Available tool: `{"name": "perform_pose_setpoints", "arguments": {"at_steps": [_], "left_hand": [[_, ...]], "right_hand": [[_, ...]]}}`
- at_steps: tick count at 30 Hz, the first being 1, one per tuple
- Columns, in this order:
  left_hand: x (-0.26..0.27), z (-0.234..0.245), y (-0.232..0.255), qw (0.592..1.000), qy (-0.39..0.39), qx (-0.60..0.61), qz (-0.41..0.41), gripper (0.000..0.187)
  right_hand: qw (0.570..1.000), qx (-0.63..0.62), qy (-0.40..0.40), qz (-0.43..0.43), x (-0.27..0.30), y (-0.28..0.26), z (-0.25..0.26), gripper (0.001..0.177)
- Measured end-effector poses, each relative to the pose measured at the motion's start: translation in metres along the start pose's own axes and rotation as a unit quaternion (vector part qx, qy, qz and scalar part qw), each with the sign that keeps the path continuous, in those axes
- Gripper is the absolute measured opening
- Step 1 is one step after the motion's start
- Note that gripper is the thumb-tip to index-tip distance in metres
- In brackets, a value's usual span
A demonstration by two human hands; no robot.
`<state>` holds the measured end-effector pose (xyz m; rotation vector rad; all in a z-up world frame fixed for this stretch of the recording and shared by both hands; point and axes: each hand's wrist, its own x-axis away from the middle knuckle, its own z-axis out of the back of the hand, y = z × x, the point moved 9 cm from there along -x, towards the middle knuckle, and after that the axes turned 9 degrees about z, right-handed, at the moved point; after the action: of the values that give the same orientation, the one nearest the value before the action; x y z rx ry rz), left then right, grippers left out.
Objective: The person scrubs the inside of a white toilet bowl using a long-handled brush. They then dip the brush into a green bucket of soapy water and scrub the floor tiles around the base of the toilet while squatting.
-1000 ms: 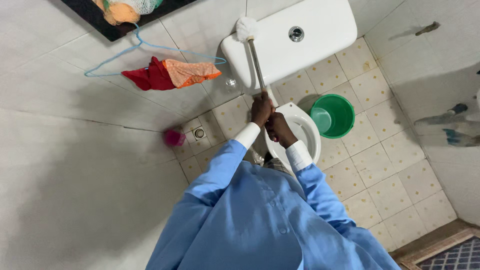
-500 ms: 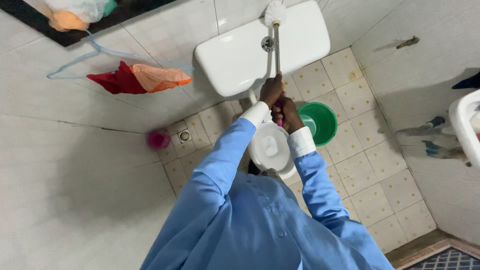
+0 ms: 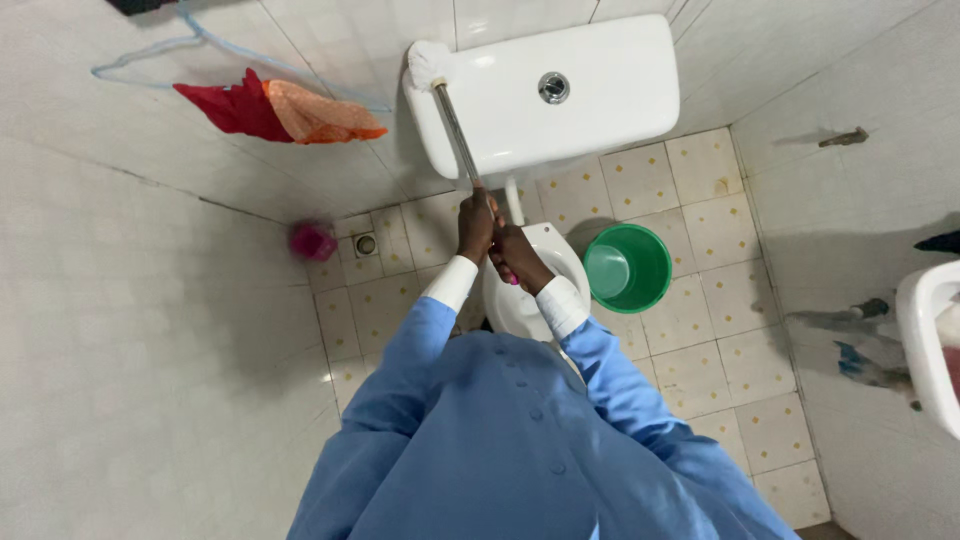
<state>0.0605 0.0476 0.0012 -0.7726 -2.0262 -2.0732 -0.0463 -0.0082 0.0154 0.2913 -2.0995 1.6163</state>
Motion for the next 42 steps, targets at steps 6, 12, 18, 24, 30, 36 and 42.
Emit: {"name": "perform_pose_setpoints", "arguments": {"at_steps": [6, 12, 18, 24, 30, 36, 42], "left_hand": [[0.021, 0.008, -0.025, 0.997, 0.037, 0.066, 0.007, 0.063], [0.072, -0.011, -0.085, 0.992, 0.024, 0.124, 0.009, 0.059], [0.097, -0.019, -0.1, 0.997, 0.014, 0.075, 0.017, 0.063], [0.041, -0.025, -0.053, 0.999, -0.006, 0.046, -0.008, 0.062], [0.052, -0.033, -0.06, 1.0, -0.016, -0.002, -0.009, 0.064], [0.119, -0.029, -0.109, 0.998, -0.05, 0.022, 0.036, 0.06], [0.093, -0.011, -0.1, 0.998, -0.019, 0.057, 0.025, 0.061]], "right_hand": [[0.999, 0.038, -0.01, 0.025, 0.022, 0.006, -0.002, 0.05], [0.994, 0.09, -0.02, 0.065, 0.055, 0.065, 0.025, 0.04], [0.98, 0.146, 0.001, 0.138, 0.062, 0.094, 0.037, 0.036], [0.991, 0.046, 0.01, 0.125, 0.035, 0.044, 0.028, 0.03], [0.993, 0.05, 0.063, 0.087, 0.048, 0.055, 0.038, 0.026], [0.978, 0.091, 0.054, 0.182, 0.067, 0.144, 0.054, 0.027], [0.976, 0.157, 0.099, 0.113, 0.051, 0.118, 0.039, 0.028]]}}
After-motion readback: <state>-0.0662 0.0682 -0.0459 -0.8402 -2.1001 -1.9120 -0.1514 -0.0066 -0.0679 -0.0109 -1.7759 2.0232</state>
